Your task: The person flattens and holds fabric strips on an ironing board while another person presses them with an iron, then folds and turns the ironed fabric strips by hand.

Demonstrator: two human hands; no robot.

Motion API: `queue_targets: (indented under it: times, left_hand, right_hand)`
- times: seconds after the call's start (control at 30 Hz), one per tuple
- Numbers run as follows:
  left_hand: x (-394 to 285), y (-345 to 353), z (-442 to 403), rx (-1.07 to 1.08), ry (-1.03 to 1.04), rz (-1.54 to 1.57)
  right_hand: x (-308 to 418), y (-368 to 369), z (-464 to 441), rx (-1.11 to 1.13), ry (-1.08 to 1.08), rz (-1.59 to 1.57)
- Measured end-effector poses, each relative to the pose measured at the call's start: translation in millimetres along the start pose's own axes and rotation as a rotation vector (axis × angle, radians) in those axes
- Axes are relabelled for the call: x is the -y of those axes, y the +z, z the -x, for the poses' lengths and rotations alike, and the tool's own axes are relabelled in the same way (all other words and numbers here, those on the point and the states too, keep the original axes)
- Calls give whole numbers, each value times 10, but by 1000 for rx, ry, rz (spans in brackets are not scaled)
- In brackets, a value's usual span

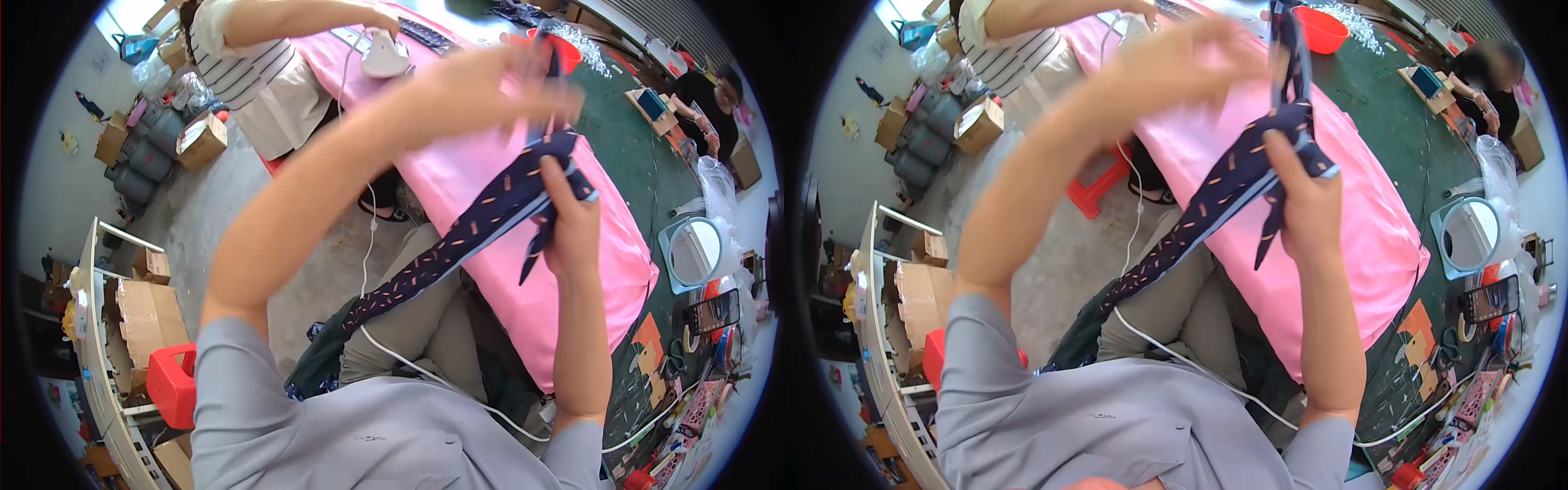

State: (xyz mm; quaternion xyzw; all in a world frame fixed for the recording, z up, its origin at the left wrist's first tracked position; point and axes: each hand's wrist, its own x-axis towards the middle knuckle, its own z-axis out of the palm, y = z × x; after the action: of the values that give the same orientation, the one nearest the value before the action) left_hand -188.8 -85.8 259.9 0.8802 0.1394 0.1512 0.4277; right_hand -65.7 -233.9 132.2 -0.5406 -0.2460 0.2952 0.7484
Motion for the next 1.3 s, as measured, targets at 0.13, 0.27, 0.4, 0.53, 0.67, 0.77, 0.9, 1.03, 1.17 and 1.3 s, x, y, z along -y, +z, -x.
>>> queue_targets:
  times: [0.13, 0.27, 0.4, 0.53, 0.67, 0.77, 0.9, 1.03, 1.17, 1.3]
  left_hand:
    - [802, 679, 376, 520, -104, 147]
    - [952, 968, 420, 547, -169, 88]
    - [921, 1149, 322, 31, 131, 206]
    - [696, 1222, 167, -242, 419, 174]
    - [721, 1071, -109, -233, 442, 160]
    - [678, 761, -431, -348, 515, 29]
    - [491, 93, -1152, -720, 716, -216]
    - [136, -619, -1731, -485, 277, -1136]
    - [785, -817, -2164, -735, 531, -1017]
    - [1449, -375, -1929, -453, 537, -970]
  right_hand:
    - [312, -96, -9, -186, -73, -24]
    - [497, -120, 47, -310, -150, 18]
    - [571, -119, 196, -211, -91, 269]
    - [530, -48, 363, 25, -90, 417]
    - [693, -237, 412, 55, -37, 470]
    - [762, -332, 373, 30, -49, 474]
    - [767, -416, 315, -70, -115, 430]
    - [676, -503, 188, -228, -149, 413]
    - [455, -635, 64, -204, -11, 510]
    - [143, -958, 3, -145, 106, 628]
